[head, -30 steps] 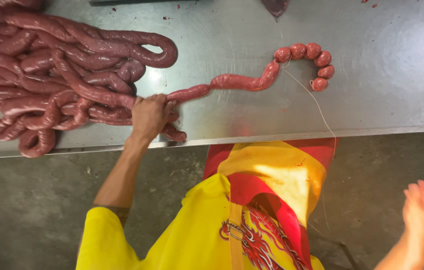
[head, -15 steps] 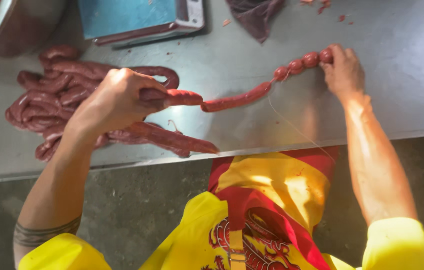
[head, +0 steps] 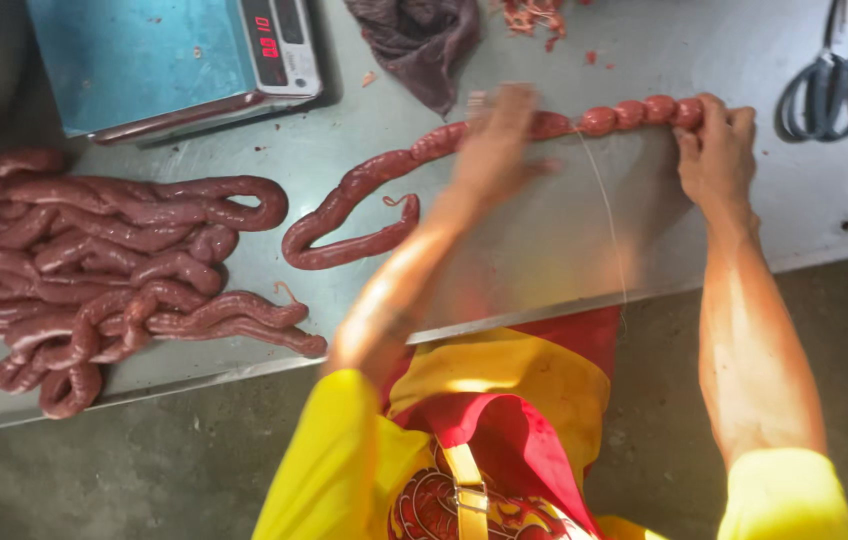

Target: The person ties strings around a long segment of sausage casing to create individual links on a metal table, using scissors to cut the thread.

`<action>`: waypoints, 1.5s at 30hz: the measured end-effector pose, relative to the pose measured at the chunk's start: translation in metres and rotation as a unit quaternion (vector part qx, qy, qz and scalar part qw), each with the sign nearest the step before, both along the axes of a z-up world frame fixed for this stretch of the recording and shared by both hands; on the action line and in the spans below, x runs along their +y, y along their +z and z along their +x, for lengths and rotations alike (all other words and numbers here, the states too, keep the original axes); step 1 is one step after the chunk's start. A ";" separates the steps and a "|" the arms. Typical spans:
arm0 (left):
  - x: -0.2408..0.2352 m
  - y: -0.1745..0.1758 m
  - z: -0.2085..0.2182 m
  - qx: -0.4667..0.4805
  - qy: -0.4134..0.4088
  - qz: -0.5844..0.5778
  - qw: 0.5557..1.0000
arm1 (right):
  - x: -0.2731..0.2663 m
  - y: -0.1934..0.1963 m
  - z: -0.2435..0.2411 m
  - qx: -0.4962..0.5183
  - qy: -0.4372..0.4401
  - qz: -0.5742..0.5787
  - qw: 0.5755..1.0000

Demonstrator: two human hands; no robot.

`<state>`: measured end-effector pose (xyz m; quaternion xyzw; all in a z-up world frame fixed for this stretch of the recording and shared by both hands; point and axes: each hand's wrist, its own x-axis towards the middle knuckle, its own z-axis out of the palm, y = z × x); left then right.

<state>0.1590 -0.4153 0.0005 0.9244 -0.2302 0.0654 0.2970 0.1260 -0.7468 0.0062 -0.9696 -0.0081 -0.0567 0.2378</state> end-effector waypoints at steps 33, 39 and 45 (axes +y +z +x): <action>0.147 0.032 -0.068 -0.004 0.134 0.036 0.990 | -0.025 -0.013 0.016 0.069 0.039 -0.089 0.993; 0.222 0.041 -0.192 0.060 0.176 0.157 0.970 | -0.035 -0.028 0.017 0.057 0.032 -0.080 0.995; 0.374 0.132 -0.192 0.448 0.278 0.113 0.842 | -0.036 -0.029 0.014 0.066 0.047 -0.069 0.994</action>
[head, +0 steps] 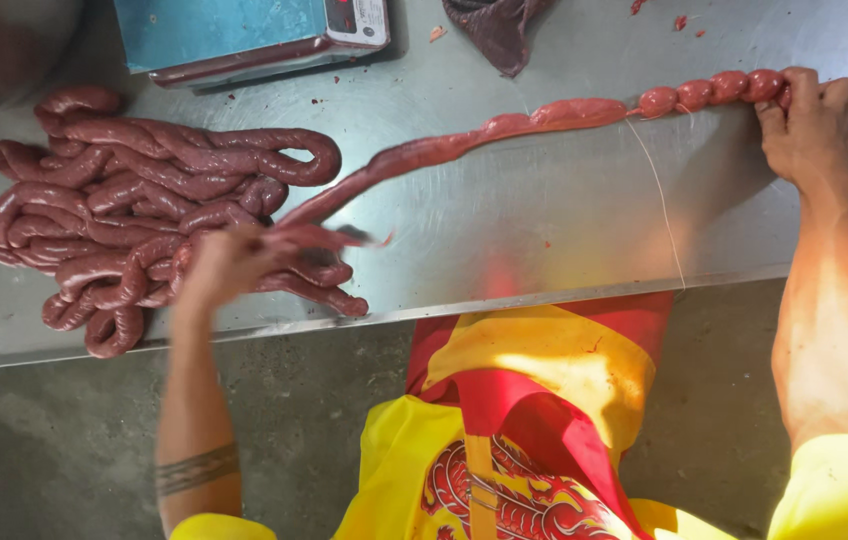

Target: The person ties strings around a long segment of sausage casing to create individual links on a metal table, using scissors to cut the thread.

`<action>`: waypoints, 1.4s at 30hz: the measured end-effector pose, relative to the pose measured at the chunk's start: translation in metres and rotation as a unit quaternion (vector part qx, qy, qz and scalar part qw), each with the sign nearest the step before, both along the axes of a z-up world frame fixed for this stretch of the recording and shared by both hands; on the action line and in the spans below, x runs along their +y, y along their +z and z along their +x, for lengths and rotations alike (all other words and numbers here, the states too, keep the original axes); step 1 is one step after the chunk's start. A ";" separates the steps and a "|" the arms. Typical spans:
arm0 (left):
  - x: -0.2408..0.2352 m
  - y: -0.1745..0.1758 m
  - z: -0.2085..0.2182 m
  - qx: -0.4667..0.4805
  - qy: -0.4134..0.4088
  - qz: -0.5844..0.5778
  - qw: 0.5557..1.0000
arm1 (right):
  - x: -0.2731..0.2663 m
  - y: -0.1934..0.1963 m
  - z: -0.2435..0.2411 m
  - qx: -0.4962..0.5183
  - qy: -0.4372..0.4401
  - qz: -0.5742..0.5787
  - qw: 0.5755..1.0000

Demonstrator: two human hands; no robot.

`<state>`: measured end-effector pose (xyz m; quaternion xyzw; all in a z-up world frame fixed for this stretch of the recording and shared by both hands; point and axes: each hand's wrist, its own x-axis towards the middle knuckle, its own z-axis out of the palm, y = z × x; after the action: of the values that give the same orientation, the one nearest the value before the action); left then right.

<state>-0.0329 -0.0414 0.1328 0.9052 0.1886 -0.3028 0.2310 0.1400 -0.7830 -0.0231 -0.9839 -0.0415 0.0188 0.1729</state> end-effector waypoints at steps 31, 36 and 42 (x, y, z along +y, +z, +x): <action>-0.214 -0.099 -0.014 -0.392 -0.041 -0.027 0.919 | 0.299 0.043 -0.041 -0.099 0.243 0.124 0.957; -0.243 -0.063 0.009 -0.398 -0.024 0.002 0.917 | 0.183 0.097 -0.131 -0.114 -0.153 0.097 0.977; -0.351 -0.087 0.098 -0.526 -0.299 -0.138 0.784 | 0.143 0.060 -0.196 -0.197 -0.085 0.099 0.972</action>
<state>0.0654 -0.3920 0.0455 0.8934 -0.2865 0.1440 0.3147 -0.0560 -0.6395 0.0372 -0.9462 0.0076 -0.1943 0.2586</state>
